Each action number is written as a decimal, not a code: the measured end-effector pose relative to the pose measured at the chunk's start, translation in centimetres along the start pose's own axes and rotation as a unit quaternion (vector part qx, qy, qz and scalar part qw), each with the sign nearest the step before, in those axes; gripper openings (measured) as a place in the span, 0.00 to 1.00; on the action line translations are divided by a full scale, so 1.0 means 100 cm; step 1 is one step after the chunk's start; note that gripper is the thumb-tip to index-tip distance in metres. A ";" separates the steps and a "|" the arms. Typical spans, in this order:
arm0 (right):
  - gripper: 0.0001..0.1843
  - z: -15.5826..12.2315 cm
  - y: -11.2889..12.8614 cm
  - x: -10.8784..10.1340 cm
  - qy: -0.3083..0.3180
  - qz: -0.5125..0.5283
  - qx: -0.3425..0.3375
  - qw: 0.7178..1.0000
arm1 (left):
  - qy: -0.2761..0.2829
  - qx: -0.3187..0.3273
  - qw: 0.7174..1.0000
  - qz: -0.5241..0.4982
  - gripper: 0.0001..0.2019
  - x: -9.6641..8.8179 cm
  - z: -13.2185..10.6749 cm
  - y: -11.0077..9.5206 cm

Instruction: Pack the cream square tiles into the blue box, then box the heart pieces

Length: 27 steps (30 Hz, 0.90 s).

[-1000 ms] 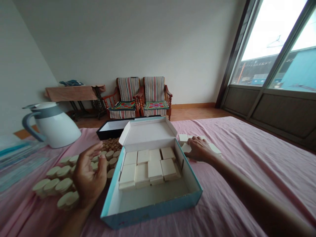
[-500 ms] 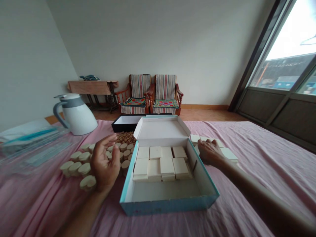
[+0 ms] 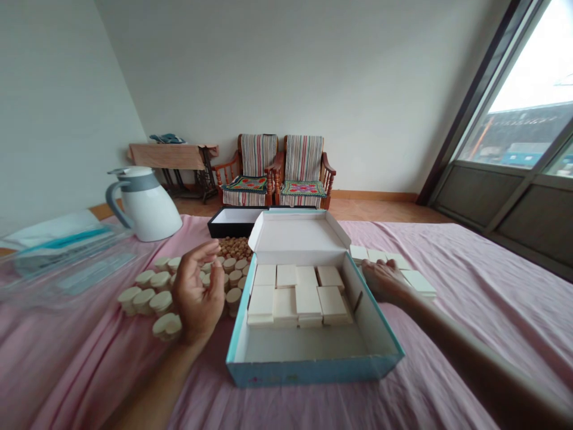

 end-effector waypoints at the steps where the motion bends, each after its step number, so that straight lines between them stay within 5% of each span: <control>1: 0.14 0.000 0.000 0.001 0.003 0.002 -0.004 1.000 | 0.001 0.000 1.000 -0.003 0.13 0.000 0.000 0.000; 12: 0.13 0.007 -0.006 0.012 -0.003 0.026 -0.006 1.000 | 0.013 -0.017 1.000 -0.023 0.12 0.004 -0.003 0.003; 15: 0.18 0.004 -0.022 -0.010 -0.046 0.032 0.014 0.998 | 0.016 -0.021 0.999 -0.029 0.12 0.005 -0.003 0.001; 18: 0.19 -0.010 -0.023 -0.053 -0.107 0.050 -0.001 0.993 | 0.014 -0.021 0.999 -0.029 0.12 0.004 -0.003 -0.003; 23: 0.17 -0.049 0.034 -0.118 -0.088 0.125 -0.111 0.982 | 0.007 -0.025 0.999 -0.024 0.13 0.003 -0.003 -0.009; 27: 0.19 -0.071 0.108 -0.121 0.038 0.153 -0.253 0.954 | 0.007 -0.021 0.999 -0.026 0.13 0.003 -0.002 -0.010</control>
Point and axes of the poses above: each hand's wrist, its own z-axis towards the middle knuckle, its own x-axis out of the palm, y = z × x, the point moved 8 cm from there along z, towards the middle knuckle, and after that the axes turned 7 degrees about -z, right-handed, at the moved point
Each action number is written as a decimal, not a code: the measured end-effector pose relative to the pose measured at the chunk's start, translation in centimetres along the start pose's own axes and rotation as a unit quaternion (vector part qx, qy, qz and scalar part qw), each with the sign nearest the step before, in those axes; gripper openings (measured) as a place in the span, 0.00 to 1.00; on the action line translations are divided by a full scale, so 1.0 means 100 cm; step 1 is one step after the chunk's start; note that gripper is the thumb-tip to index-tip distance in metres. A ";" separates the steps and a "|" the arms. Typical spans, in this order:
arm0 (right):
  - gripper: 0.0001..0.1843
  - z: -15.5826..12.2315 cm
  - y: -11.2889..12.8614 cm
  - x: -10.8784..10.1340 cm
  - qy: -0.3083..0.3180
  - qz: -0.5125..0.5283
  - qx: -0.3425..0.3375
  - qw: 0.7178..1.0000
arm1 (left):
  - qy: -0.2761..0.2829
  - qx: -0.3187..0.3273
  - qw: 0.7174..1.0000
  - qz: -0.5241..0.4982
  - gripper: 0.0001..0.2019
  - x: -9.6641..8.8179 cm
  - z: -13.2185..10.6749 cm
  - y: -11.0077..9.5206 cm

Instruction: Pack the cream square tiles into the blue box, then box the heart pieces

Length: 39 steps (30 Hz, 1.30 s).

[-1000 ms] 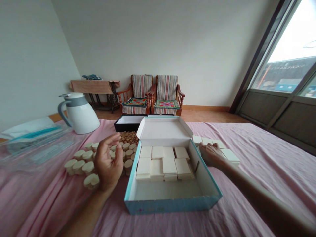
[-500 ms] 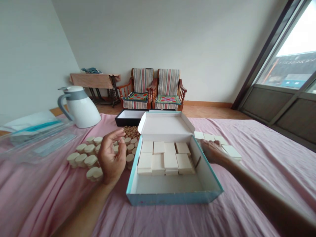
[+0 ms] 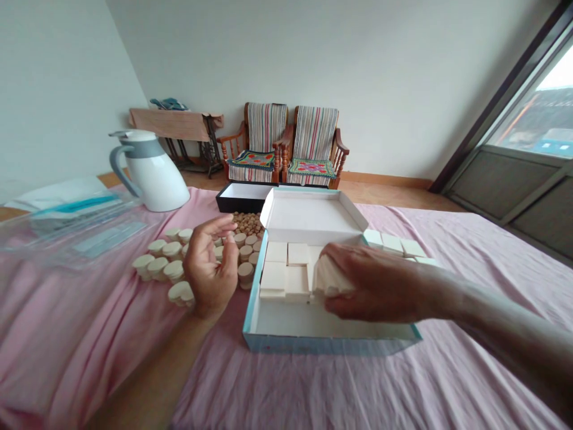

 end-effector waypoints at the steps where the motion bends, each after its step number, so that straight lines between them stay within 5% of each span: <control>1: 0.20 0.006 0.013 0.009 0.039 0.015 -0.030 0.999 | -0.001 0.000 1.000 -0.001 0.13 -0.001 0.000 0.000; 6: 0.23 0.034 0.038 0.048 0.207 0.104 -0.091 0.968 | -0.001 0.000 1.000 0.000 0.13 -0.004 0.001 0.002; 10: 0.24 0.048 0.040 0.060 0.272 0.177 -0.083 0.942 | -0.004 0.002 1.000 0.004 0.13 -0.007 0.003 0.001; 18: 0.22 0.053 0.053 0.087 0.398 0.372 -0.093 0.834 | -0.011 0.013 1.000 0.020 0.13 -0.011 0.006 0.000; 22: 0.20 0.056 0.051 0.097 0.419 0.409 -0.094 0.805 | -0.012 0.012 1.000 0.012 0.13 -0.011 0.006 -0.001; 25: 0.23 0.060 0.051 0.099 0.404 0.418 -0.102 0.807 | -0.015 0.016 1.000 0.004 0.13 -0.012 0.006 -0.002; 30: 0.28 0.064 0.054 0.094 0.340 0.388 -0.101 0.850 | -0.017 0.018 1.000 0.010 0.12 -0.013 0.007 -0.002; 34: 0.24 0.062 0.059 0.086 0.300 0.305 -0.131 0.894 | -0.008 0.009 1.000 0.018 0.12 -0.012 0.007 0.002; 39: 0.20 0.061 0.063 0.087 0.296 0.269 -0.097 0.911 | 0.002 0.014 1.000 0.019 0.12 -0.010 0.006 0.002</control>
Point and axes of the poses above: each hand's wrist, its own z-axis towards the middle knuckle, its own x-axis out of the palm, y = z × x, the point moved 8 cm from there along z, towards the middle knuckle, and after that the axes turned 7 degrees about -z, right-handed, at the moved point
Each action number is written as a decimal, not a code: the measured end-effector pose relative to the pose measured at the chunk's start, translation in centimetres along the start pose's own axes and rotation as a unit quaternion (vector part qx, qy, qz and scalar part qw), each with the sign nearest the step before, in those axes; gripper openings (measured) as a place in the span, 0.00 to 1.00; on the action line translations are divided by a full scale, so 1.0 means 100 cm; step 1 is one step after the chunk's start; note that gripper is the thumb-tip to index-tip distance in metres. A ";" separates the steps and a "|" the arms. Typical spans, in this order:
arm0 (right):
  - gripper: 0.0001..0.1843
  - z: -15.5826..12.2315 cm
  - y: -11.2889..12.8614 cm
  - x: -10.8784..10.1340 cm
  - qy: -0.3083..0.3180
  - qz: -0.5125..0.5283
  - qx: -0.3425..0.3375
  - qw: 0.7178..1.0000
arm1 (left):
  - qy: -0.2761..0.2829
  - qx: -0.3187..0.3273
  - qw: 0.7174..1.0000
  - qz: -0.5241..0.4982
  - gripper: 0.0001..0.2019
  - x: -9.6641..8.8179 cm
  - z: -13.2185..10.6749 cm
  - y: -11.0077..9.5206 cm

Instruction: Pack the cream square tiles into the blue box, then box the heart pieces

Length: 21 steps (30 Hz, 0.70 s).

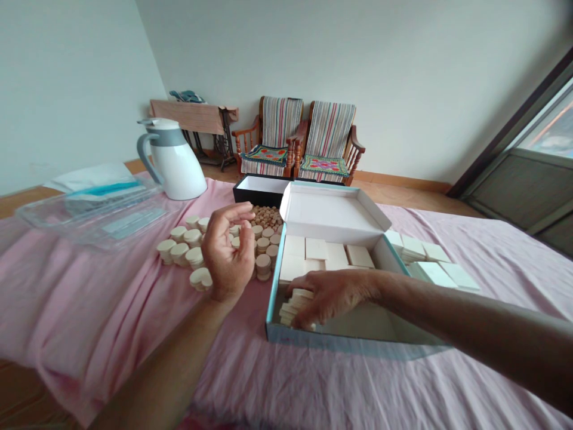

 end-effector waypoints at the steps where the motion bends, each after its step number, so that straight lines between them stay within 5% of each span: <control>1: 0.20 0.000 -0.002 0.001 -0.006 0.005 0.020 1.000 | 0.002 0.000 1.000 0.001 0.12 0.000 0.000 0.000; 10: 0.11 -0.007 -0.011 -0.002 -0.064 0.005 0.074 0.995 | 0.005 0.003 1.000 0.001 0.10 0.000 0.000 -0.002; 17: 0.10 0.003 -0.006 0.011 -0.044 0.207 0.020 0.977 | 0.006 -0.005 1.000 -0.005 0.09 0.002 -0.001 0.000; 21: 0.17 -0.014 -0.003 0.002 -0.055 0.206 -0.012 0.977 | 0.004 -0.009 1.000 -0.004 0.09 0.001 -0.001 0.000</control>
Point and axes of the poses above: each hand's wrist, its own z-axis towards the middle knuckle, its own x-axis out of the palm, y = z × x, the point moved 8 cm from there along z, towards the middle knuckle, and after that the axes turned 7 degrees about -z, right-handed, at the moved point
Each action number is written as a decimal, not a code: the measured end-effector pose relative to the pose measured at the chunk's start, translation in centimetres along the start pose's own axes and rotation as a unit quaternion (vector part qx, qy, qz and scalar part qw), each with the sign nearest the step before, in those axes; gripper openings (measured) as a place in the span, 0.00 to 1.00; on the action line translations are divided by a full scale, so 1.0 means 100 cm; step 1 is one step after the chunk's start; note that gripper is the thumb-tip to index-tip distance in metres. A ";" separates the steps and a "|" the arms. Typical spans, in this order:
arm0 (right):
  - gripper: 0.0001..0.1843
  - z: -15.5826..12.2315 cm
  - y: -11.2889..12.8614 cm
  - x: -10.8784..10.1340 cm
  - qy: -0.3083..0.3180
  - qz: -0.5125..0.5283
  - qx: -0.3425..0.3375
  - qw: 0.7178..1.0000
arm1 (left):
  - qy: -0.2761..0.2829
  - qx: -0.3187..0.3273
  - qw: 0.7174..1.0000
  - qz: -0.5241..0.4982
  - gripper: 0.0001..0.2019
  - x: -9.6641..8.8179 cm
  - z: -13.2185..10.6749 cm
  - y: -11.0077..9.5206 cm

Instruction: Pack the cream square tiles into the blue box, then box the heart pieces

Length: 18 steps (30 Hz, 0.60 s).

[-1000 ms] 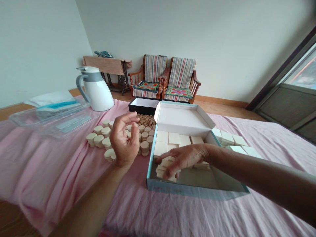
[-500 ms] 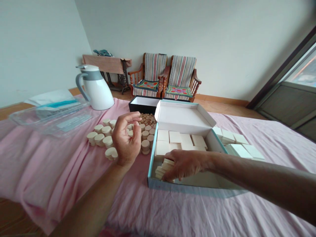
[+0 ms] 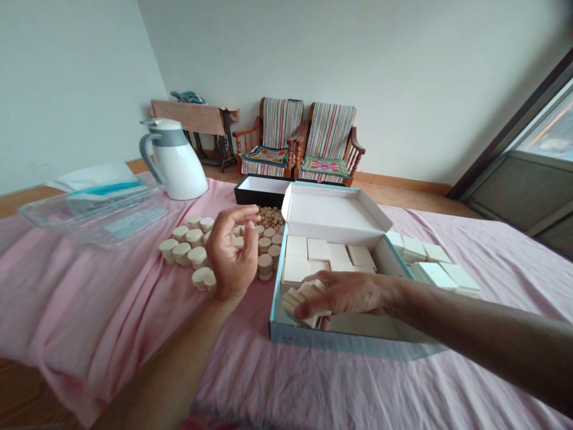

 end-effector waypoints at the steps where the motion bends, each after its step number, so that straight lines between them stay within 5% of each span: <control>1: 0.19 -0.007 0.004 -0.005 -0.006 -0.029 -0.005 1.000 | 0.001 0.000 1.000 0.001 0.09 0.000 0.000 0.000; 4: 0.24 -0.032 0.013 -0.027 -0.062 -0.197 0.002 0.978 | 0.004 0.002 1.000 0.003 0.10 0.000 0.000 -0.002; 9: 0.22 -0.051 0.016 -0.041 -0.103 -0.453 0.017 0.885 | 0.008 0.005 1.000 0.003 0.10 0.002 -0.001 -0.002; 18: 0.21 -0.031 0.027 -0.019 -0.037 -0.545 -0.078 0.834 | 0.012 0.006 1.000 0.008 0.09 0.003 -0.002 -0.003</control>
Point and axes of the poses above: each hand's wrist, its own z-axis towards the middle knuckle, its own x-axis out of the palm, y = z × x, the point moved 8 cm from there along z, towards the middle knuckle, and after that the axes turned 7 degrees about -z, right-handed, at the moved point
